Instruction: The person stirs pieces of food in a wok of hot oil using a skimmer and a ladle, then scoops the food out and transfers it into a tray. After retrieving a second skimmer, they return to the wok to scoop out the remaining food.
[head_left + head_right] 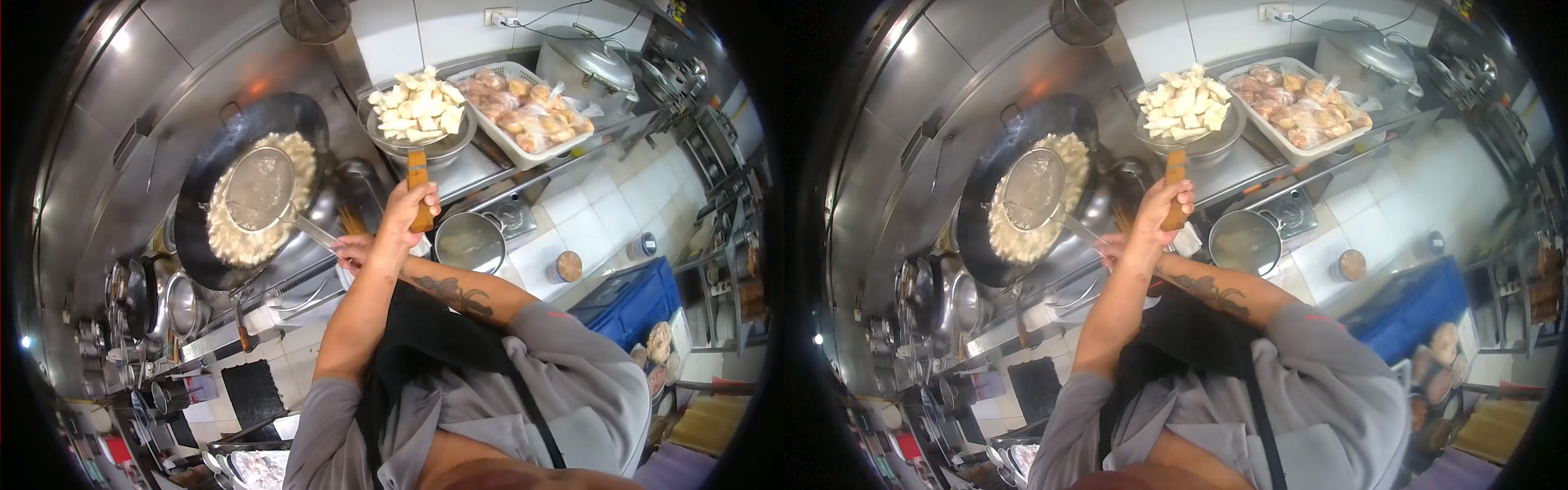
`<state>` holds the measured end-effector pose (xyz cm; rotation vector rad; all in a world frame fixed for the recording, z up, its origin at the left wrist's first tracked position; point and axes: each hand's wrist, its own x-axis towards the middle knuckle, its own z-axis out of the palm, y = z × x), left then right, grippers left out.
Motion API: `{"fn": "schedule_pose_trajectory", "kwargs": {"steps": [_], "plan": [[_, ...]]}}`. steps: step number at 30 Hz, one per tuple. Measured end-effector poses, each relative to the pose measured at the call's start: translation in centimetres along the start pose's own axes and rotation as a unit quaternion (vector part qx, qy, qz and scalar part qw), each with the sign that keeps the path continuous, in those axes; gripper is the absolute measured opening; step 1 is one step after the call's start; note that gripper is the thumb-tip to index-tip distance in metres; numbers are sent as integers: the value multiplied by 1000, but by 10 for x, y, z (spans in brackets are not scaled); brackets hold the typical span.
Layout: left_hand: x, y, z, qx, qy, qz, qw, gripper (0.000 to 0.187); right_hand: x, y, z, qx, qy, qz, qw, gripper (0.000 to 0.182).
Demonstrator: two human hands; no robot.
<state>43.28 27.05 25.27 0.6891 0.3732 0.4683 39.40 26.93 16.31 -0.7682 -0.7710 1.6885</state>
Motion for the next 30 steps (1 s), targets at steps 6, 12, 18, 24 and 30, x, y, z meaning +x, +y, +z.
{"fn": "schedule_pose_trajectory", "kwargs": {"steps": [6, 12, 18, 24, 30], "plan": [[34, -38, 1, 4, 20, -15, 1000, 18, -5, 2, -15, 10, -16, 23, 1000, 25], [57, -72, -1, -12, 55, 8, 998, 18, -23, -7, -26, -38, -27, 4, 999, 28], [72, -81, -2, -46, 75, -28, 996, 20, -23, -12, -32, 6, -32, 49, 998, 34], [73, -73, -7, -33, 81, -92, 992, 23, -21, -17, -20, -24, -10, 52, 998, 32], [42, -45, -9, 48, 60, -102, 992, 48, -8, -10, -10, -32, 20, 52, 998, 25]]}}
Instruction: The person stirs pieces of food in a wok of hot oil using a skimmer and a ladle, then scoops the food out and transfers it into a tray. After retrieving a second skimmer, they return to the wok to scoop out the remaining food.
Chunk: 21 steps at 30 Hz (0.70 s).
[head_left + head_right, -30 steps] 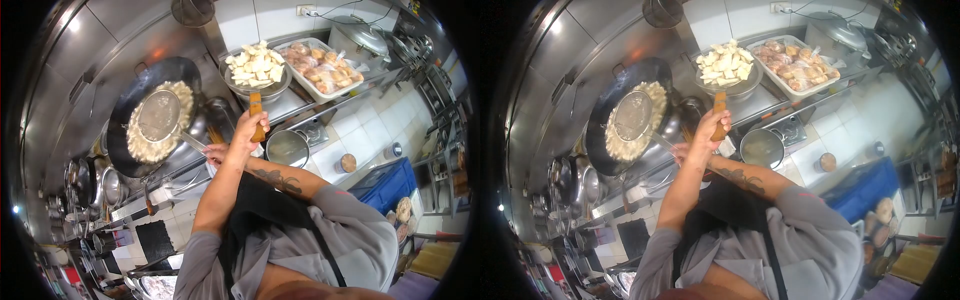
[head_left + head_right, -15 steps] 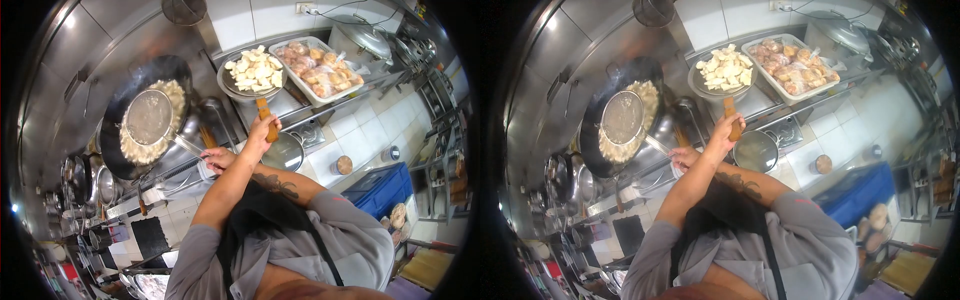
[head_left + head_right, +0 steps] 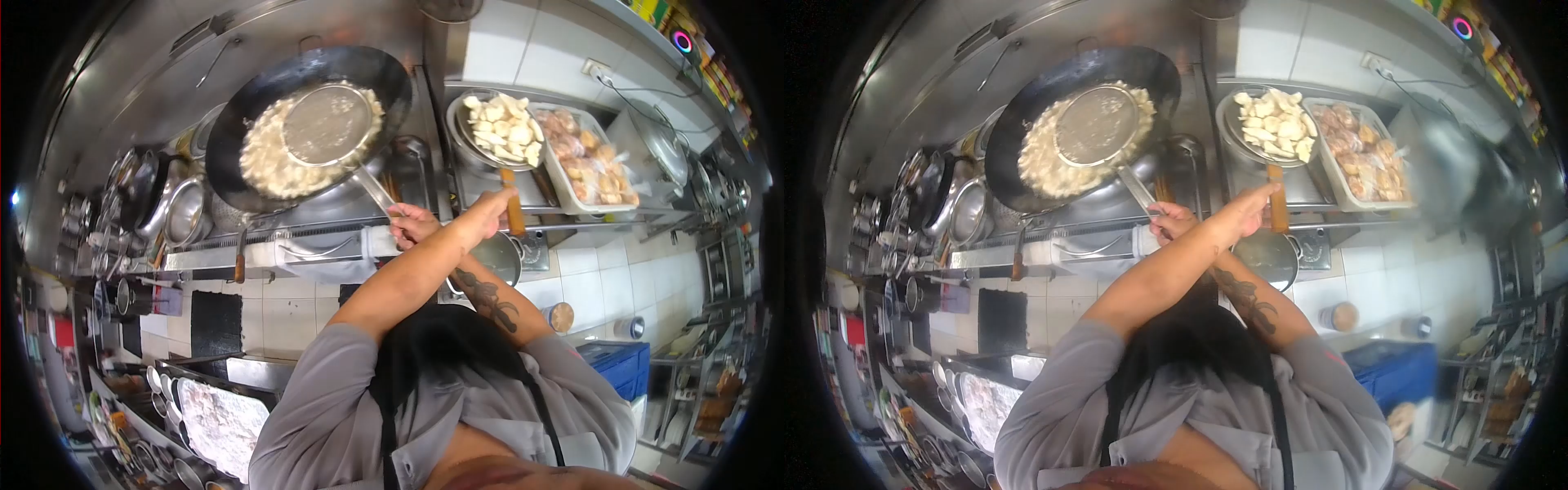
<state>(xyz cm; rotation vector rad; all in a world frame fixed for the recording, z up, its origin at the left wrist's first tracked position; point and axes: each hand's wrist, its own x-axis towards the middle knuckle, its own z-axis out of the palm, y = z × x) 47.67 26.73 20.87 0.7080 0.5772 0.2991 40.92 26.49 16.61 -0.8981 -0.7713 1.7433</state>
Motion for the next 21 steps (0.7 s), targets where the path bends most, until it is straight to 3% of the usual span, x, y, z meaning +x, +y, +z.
{"fn": "schedule_pose_trajectory", "kwargs": {"steps": [3, 4, 7, 9, 10, 11, 12, 13, 14, 15, 17, 20, 21], "plan": [[-44, 18, 3, 228, 179, 98, 952, 66, 1, -2, 3, 9, -15, -2, 1000, 27], [-57, 22, -3, 282, 188, 155, 928, 77, 0, -5, 8, -9, 4, -2, 1000, 27], [-143, 37, -27, 259, 99, 387, 880, 67, -2, -6, 18, 25, 91, -56, 994, 27], [-237, 74, -44, 215, 57, 451, 864, 55, -6, -29, 20, 7, 82, -43, 996, 27], [-267, 81, -61, 262, 125, 518, 804, 42, -9, -48, 20, -10, 64, -26, 998, 27], [-297, 91, -84, 277, 198, 540, 770, 37, -10, -62, 20, -39, 80, -22, 996, 27], [-316, 95, -120, 316, 301, 564, 701, 33, -12, -79, 27, -52, 115, -21, 992, 26], [-337, 99, -149, 242, 376, 556, 701, 30, -12, -95, 30, -99, 136, -32, 985, 26], [-346, 101, -212, 271, 459, 557, 637, 27, -9, -110, 29, -155, 158, -42, 974, 27], [-367, 100, -250, 288, 528, 504, 620, 30, 0, -122, 16, -218, 166, -35, 961, 29], [-376, 69, -406, 316, 660, 383, 564, 43, 7, -154, 30, -358, 213, -17, 909, 33], [-382, 30, -469, 369, 710, 227, 555, 52, 35, -164, 27, -484, 236, -15, 842, 32], [-381, 24, -478, 360, 707, 220, 568, 50, 41, -163, 26, -518, 246, -12, 819, 32]]}}
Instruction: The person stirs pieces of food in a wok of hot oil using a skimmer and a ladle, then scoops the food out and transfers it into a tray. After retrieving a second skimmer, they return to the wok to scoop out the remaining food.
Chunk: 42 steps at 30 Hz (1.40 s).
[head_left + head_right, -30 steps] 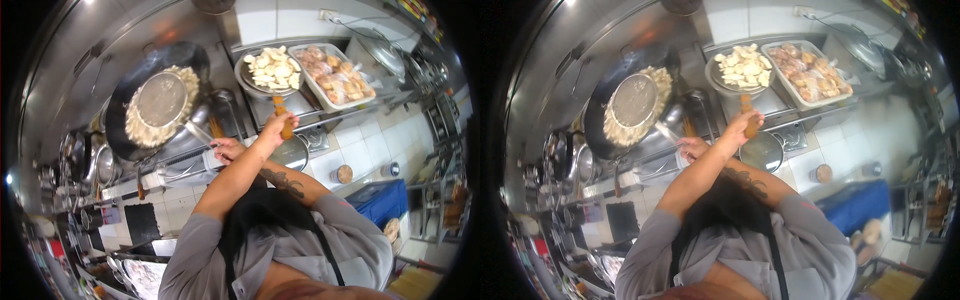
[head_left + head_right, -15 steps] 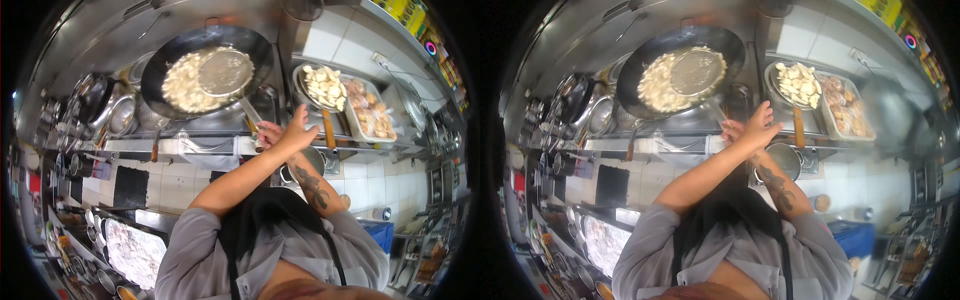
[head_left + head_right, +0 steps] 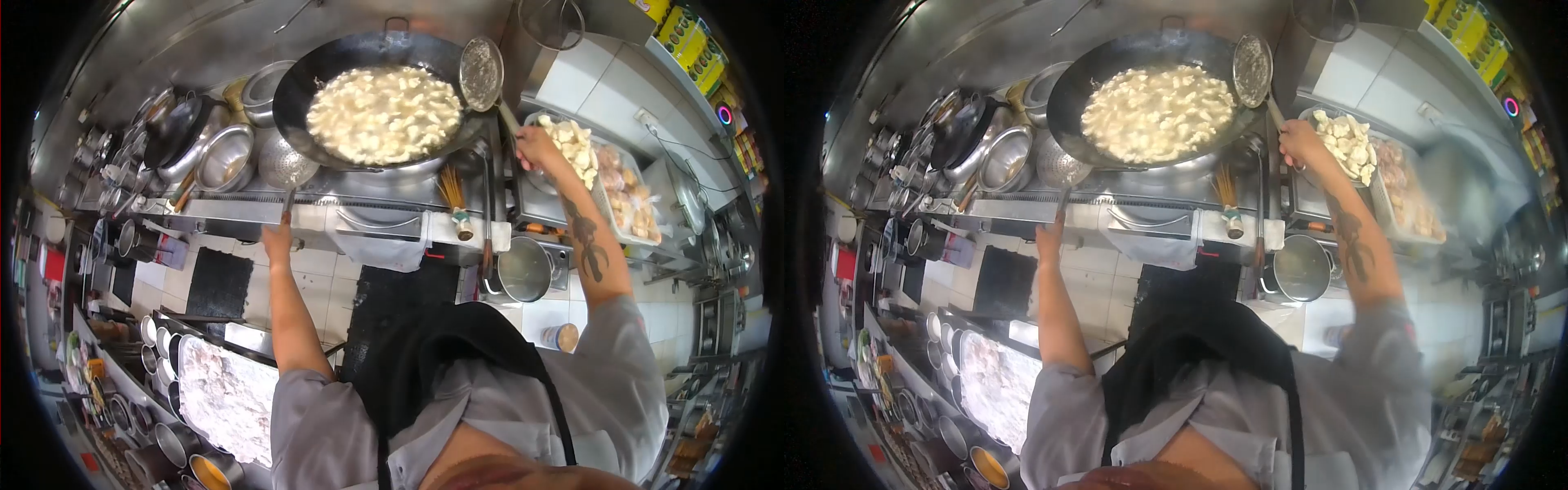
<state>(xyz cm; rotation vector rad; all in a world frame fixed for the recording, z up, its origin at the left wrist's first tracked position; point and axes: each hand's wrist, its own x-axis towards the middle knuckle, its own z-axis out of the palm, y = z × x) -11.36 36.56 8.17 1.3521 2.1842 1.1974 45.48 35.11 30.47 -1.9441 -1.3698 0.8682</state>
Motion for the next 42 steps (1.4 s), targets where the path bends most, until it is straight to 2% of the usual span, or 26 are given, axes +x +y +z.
{"fn": "schedule_pose_trajectory", "kwargs": {"steps": [2, 4, 6, 8, 11, 12, 13, 14, 17, 19, 20, 21, 22, 24, 25, 29, 32, 35, 38, 42], "plan": [[-3, -20, 11, -12, -26, -29, 999, 46, 0, -6, 13, 9, -14, 19, 1000, 29], [18, -82, 39, 45, -79, 48, 995, 38, 4, -13, 20, 1, -64, 51, 997, 28], [21, -91, 43, 34, -147, 6, 988, 34, -2, -20, 19, 42, -53, 48, 997, 25], [12, -54, 19, -45, -229, -153, 960, 35, 2, -20, 13, 76, -43, 61, 994, 24], [29, -35, 0, 114, -364, -34, 924, 46, -1, -34, 1, 58, -9, 61, 996, 23], [29, -29, -4, -37, -381, -145, 913, 47, 4, -34, 0, 41, -10, 52, 998, 23], [25, -20, -4, -187, -380, -251, 871, 48, 10, -31, -4, 23, -14, 43, 999, 23], [22, -11, -4, -334, -364, -343, 799, 49, 16, -29, -7, 5, -15, 31, 999, 23], [25, 22, -5, -452, -362, -409, 705, 38, 21, -31, -8, 4, -27, 50, 998, 21], [17, 48, 7, -518, -291, -405, 695, 31, 10, -39, -2, 35, -27, 65, 997, 20], [20, 56, 12, -549, -254, -402, 687, 27, 10, -39, 0, 32, -20, 62, 997, 12], [57, -6, 66, -588, -336, -397, 619, 18, 11, -38, 3, 30, -13, 58, 998, 11], [56, -5, 68, -594, -314, -392, 629, 16, 14, -38, 3, 29, -5, 54, 998, 19], [46, 9, 69, -598, -276, -380, 649, 13, 21, -37, -4, 13, -2, 30, 999, 16], [36, 13, 54, -559, -292, -345, 695, 10, 24, -33, -10, 8, 1, 20, 1000, 15], [11, 23, 14, -526, -253, -325, 744, 7, 40, -31, -27, -69, -7, 30, 997, 11], [1, 33, -28, -498, -206, -300, 787, 7, 43, -32, -27, -57, -15, 49, 997, 11], [4, 34, -66, -497, -165, -284, 803, 12, 35, -30, -33, 70, -125, 106, 984, 7], [-11, 66, -115, -502, -148, -251, 815, 12, 40, -6, -32, 204, -219, 130, 945, 6], [-17, 89, -152, -526, -180, -210, 804, 14, 69, 18, 6, 293, -311, 167, 889, 7]]}}
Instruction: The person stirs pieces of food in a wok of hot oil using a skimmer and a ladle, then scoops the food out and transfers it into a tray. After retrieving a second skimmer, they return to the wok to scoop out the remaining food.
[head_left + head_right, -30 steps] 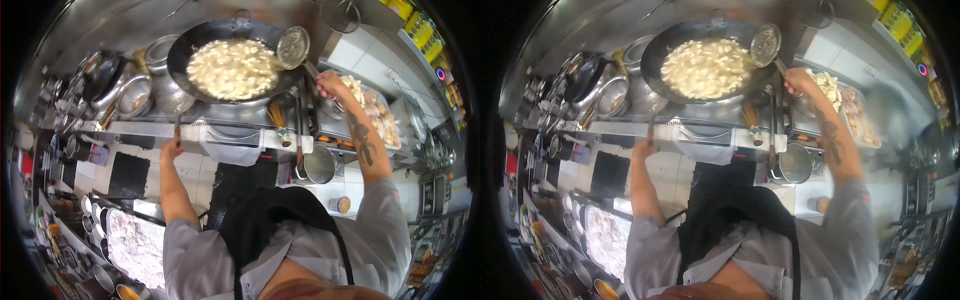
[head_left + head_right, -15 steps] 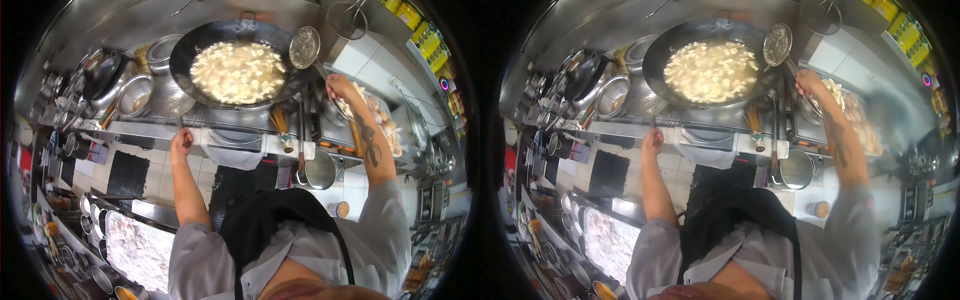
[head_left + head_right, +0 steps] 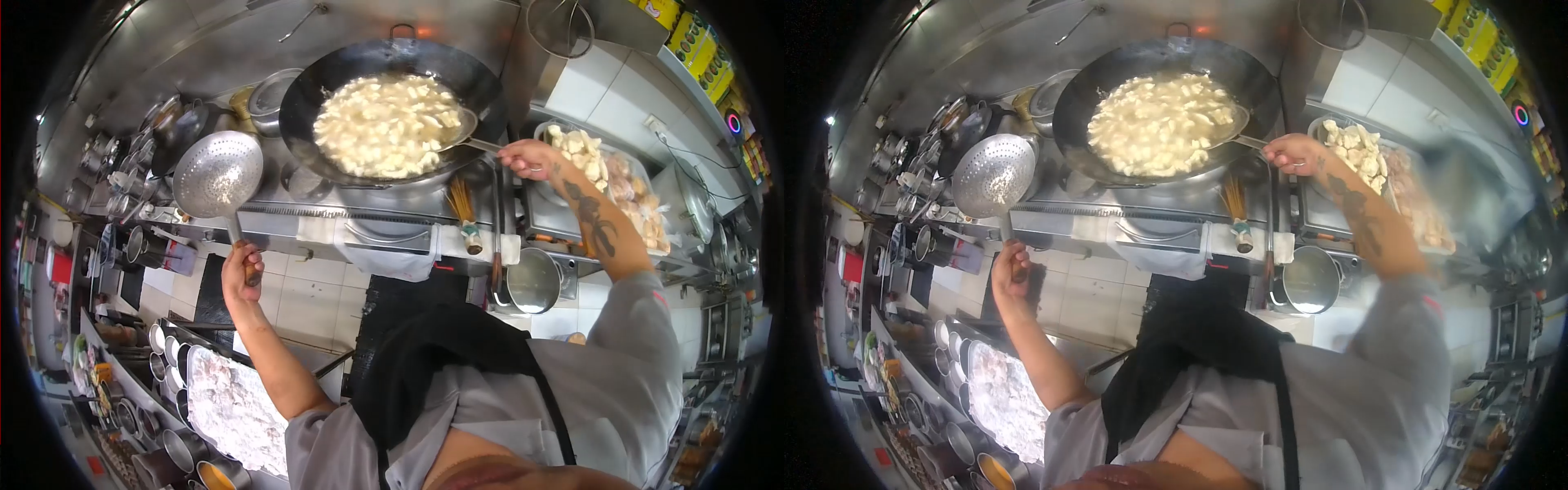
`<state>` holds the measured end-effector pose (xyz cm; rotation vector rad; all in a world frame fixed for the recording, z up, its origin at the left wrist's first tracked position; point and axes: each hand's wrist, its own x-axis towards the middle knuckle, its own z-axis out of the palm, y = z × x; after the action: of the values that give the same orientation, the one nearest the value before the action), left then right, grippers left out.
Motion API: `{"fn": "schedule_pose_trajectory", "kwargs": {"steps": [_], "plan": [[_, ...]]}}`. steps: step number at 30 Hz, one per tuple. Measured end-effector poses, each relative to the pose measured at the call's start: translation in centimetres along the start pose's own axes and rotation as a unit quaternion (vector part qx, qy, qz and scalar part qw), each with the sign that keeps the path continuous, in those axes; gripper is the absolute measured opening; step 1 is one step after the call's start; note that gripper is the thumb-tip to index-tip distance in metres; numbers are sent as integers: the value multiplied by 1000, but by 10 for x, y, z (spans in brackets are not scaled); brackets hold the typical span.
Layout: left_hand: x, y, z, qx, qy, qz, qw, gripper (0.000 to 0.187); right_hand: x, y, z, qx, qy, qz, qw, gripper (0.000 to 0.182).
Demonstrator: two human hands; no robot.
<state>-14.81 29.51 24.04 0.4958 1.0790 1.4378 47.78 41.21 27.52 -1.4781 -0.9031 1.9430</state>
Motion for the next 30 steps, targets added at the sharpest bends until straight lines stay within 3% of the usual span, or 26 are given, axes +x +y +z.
{"fn": "schedule_pose_trajectory", "kwargs": {"steps": [11, 17, 23, 30], "plan": [[-51, 31, 81, -57, -123, -30, 990, 20, 110, 16, 60, 131, 0, -137, 982, 11], [-46, 16, 125, -28, -140, -41, 989, 14, 61, 31, 66, 180, -4, -161, 970, 1], [-7, -10, 170, 32, -120, -46, 991, 4, 14, 50, 61, 181, 7, -182, 966, 12], [57, -57, 194, 152, -116, -44, 981, 9, -29, 58, 61, 180, -11, -199, 963, 18]]}}
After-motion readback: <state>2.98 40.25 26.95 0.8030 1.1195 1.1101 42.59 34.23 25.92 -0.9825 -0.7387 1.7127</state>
